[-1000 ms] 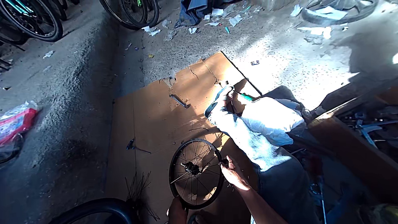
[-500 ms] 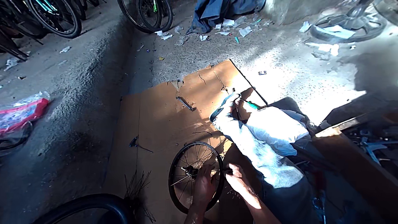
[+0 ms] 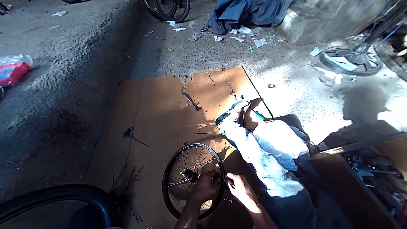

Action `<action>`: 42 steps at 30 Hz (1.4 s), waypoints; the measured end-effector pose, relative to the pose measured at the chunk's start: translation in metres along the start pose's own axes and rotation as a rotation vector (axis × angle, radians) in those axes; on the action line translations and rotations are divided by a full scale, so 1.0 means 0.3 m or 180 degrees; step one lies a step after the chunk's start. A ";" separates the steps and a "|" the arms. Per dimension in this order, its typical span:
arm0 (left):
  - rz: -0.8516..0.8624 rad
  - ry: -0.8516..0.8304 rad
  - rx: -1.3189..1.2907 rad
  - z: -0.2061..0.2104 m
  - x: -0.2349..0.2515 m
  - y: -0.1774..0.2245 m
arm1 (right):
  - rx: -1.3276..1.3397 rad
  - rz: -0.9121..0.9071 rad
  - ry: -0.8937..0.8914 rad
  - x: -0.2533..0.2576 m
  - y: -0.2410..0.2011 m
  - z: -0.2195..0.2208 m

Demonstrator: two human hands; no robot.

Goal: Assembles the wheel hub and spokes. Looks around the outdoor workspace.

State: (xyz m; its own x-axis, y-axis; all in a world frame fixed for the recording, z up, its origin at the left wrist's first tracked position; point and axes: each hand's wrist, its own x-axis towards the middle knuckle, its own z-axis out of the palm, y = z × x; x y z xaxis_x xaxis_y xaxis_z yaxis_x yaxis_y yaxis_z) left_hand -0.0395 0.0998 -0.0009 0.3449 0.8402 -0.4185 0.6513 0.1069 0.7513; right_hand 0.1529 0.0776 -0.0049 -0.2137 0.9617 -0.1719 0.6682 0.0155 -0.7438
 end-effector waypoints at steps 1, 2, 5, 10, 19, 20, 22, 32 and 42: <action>-0.0030 -0.0032 0.0249 0.003 0.001 0.010 | 0.0071 0.0058 -0.0025 0.000 -0.001 -0.003; -0.0099 -0.0088 0.0551 0.003 0.000 0.030 | 0.0138 0.0142 -0.0084 0.002 -0.007 -0.009; -0.0256 -0.0186 0.1148 0.016 -0.002 0.071 | 0.0218 0.0215 0.0005 0.008 -0.009 0.005; -0.0106 -0.0006 0.0308 0.011 0.006 0.024 | -0.0051 0.0089 -0.0055 0.002 -0.018 -0.011; -0.0172 -0.0328 0.0931 0.002 -0.004 0.062 | 0.0257 0.0182 0.0009 0.010 -0.004 0.012; -0.0147 -0.0276 0.0847 0.004 -0.002 0.055 | 0.0184 0.0132 0.0002 0.009 -0.003 0.010; -0.0120 -0.0198 0.0518 -0.001 -0.001 0.038 | 0.0037 0.0084 -0.0065 0.005 -0.007 0.002; -0.0204 -0.0201 0.0701 0.005 -0.003 0.047 | 0.0506 0.0178 0.0066 0.014 0.023 0.022; -0.0021 0.0218 0.0939 0.031 -0.014 0.047 | 0.0555 0.0130 0.0272 0.011 0.022 0.031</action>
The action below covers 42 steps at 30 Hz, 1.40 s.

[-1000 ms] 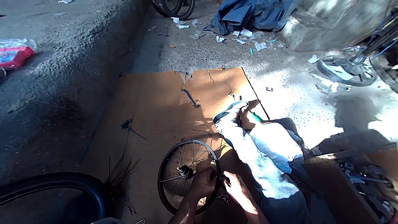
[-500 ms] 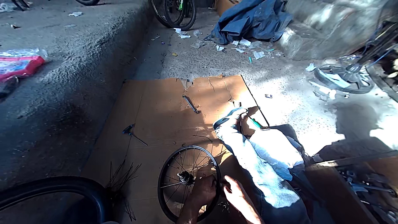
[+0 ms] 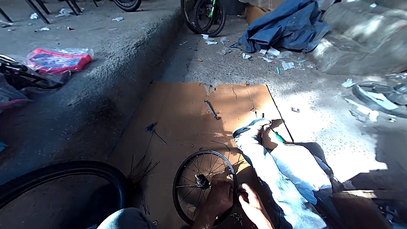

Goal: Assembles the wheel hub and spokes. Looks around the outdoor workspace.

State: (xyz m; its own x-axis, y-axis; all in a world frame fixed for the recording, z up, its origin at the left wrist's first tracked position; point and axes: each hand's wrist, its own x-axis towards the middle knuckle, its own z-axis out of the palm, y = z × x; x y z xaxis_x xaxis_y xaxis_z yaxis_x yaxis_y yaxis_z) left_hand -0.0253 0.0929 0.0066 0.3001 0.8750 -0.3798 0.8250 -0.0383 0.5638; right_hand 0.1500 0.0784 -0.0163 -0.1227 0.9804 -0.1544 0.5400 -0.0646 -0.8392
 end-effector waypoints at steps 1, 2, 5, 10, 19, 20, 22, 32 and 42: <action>-0.0136 0.0418 -0.0067 0.001 -0.016 0.004 | 0.0132 0.0040 0.0016 -0.003 -0.008 -0.003; -0.0341 0.0987 -0.0106 0.003 -0.037 0.010 | 0.0254 0.0108 0.0030 -0.005 -0.017 -0.007; -0.1469 0.2410 -0.0014 0.003 -0.114 0.022 | 0.0507 0.0392 0.0078 -0.011 -0.042 -0.011; -0.2915 0.0613 -0.0421 -0.048 -0.191 0.008 | 0.0567 0.0404 0.0217 -0.019 -0.053 -0.002; -0.1636 0.0086 -0.1754 0.063 -0.177 -0.052 | 0.0848 0.0562 0.0175 -0.035 -0.063 -0.013; -0.1600 0.0011 -0.1723 0.054 -0.182 -0.053 | 0.0912 0.0546 0.0188 -0.034 -0.063 -0.012; -0.1492 -0.0015 -0.1792 0.052 -0.190 -0.059 | 0.1092 0.0539 0.0207 -0.032 -0.068 -0.013; -0.1153 0.0423 -0.2238 0.118 -0.173 -0.080 | 0.0772 0.0606 0.0125 -0.023 -0.068 0.019; -0.1091 0.0395 -0.2592 0.151 -0.073 -0.064 | -0.1029 0.1369 -0.0664 -0.024 0.000 0.033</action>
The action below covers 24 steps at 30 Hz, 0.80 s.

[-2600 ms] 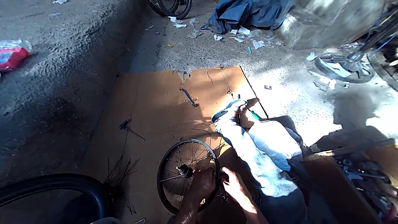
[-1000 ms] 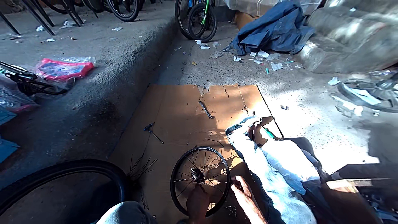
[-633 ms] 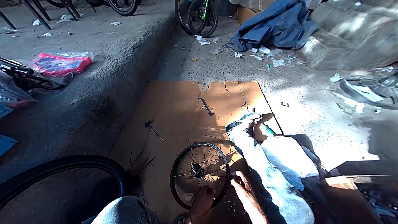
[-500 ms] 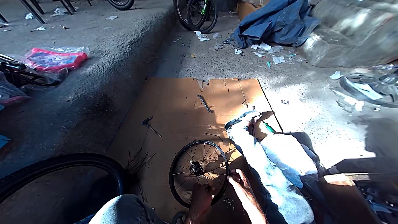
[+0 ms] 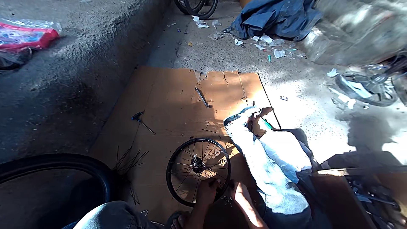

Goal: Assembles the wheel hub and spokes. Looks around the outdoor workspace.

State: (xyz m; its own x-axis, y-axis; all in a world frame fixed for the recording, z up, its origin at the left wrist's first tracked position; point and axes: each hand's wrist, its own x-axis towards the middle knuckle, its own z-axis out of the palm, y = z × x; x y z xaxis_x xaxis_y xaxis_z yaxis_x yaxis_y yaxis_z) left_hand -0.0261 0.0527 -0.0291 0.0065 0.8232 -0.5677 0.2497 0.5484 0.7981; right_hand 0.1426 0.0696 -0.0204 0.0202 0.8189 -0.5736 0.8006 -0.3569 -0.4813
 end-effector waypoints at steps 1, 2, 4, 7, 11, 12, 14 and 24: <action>-0.0010 -0.0016 -0.0005 0.003 0.008 0.001 | -0.0362 0.0033 -0.0191 0.006 0.005 0.032; -0.0012 -0.0029 -0.0011 0.005 0.014 0.004 | -0.0579 0.0073 -0.0316 0.011 -0.001 0.059; -0.0002 -0.0041 -0.0045 0.005 0.019 0.008 | -0.0763 -0.0047 -0.0325 0.020 -0.004 0.106; -0.0017 -0.0027 -0.0105 0.002 0.027 0.002 | -0.0814 -0.0275 -0.0293 0.036 -0.006 0.139; -0.0071 -0.0105 -0.0139 0.003 0.041 -0.002 | -0.0853 -0.0271 -0.0229 0.053 -0.002 0.150; -0.0073 -0.0136 -0.0174 0.004 0.042 0.000 | -0.0896 -0.0233 -0.0215 0.055 0.000 0.150; -0.0083 -0.0180 -0.0320 0.007 0.042 0.007 | -0.0987 0.0011 -0.0213 0.055 -0.002 0.131; -0.0172 0.0059 -0.1168 0.055 0.070 0.043 | 0.1501 -0.0360 0.0838 -0.032 0.003 -0.037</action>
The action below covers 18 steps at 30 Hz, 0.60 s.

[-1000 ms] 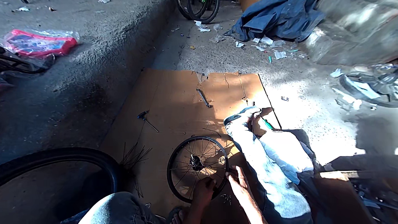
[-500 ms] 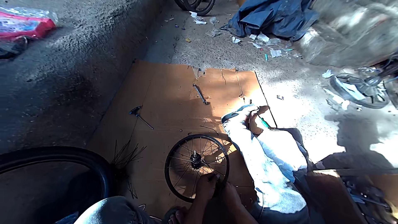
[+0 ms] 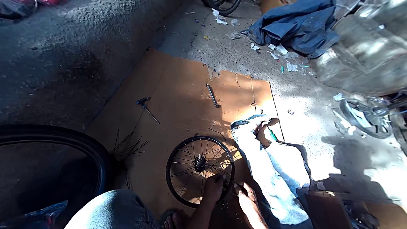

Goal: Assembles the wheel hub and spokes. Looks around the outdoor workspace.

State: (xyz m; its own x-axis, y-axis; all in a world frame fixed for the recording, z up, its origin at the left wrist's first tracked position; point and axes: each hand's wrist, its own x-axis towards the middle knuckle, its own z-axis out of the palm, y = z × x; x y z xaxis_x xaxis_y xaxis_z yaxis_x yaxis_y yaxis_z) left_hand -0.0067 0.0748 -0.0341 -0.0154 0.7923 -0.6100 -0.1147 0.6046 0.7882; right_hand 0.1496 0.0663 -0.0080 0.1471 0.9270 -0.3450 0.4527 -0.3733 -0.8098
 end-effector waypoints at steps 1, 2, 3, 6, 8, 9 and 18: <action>-0.0002 0.0021 -0.0015 0.003 0.004 0.000 | 0.0002 -0.0085 -0.0003 -0.002 -0.002 0.011; -0.0002 0.0031 -0.0019 0.005 0.008 0.000 | 0.0042 -0.0077 -0.0001 -0.005 0.000 0.025; 0.0002 0.0043 -0.0004 0.006 0.010 -0.001 | 0.0162 -0.0025 0.0008 -0.011 0.007 0.043; 0.0022 0.0051 0.0004 0.007 0.018 -0.001 | 0.0764 0.0247 0.0088 -0.025 0.015 0.085; 0.0029 0.0052 -0.0091 0.006 0.020 0.002 | 0.1018 0.0384 0.0093 -0.036 0.003 0.091; 0.0032 0.0048 -0.0119 0.006 0.019 0.003 | 0.1016 0.0390 0.0069 -0.042 0.001 0.090; 0.0101 0.0075 -0.0086 0.006 0.019 -0.003 | 0.0747 0.0284 0.0104 -0.053 -0.010 0.104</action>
State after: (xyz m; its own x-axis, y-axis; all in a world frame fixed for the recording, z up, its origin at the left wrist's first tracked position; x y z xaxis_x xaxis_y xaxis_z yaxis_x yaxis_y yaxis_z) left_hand -0.0050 0.0790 -0.0381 -0.0429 0.8086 -0.5868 -0.1407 0.5766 0.8048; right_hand 0.1184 0.0516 -0.0150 0.2074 0.8892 -0.4078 0.2205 -0.4486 -0.8661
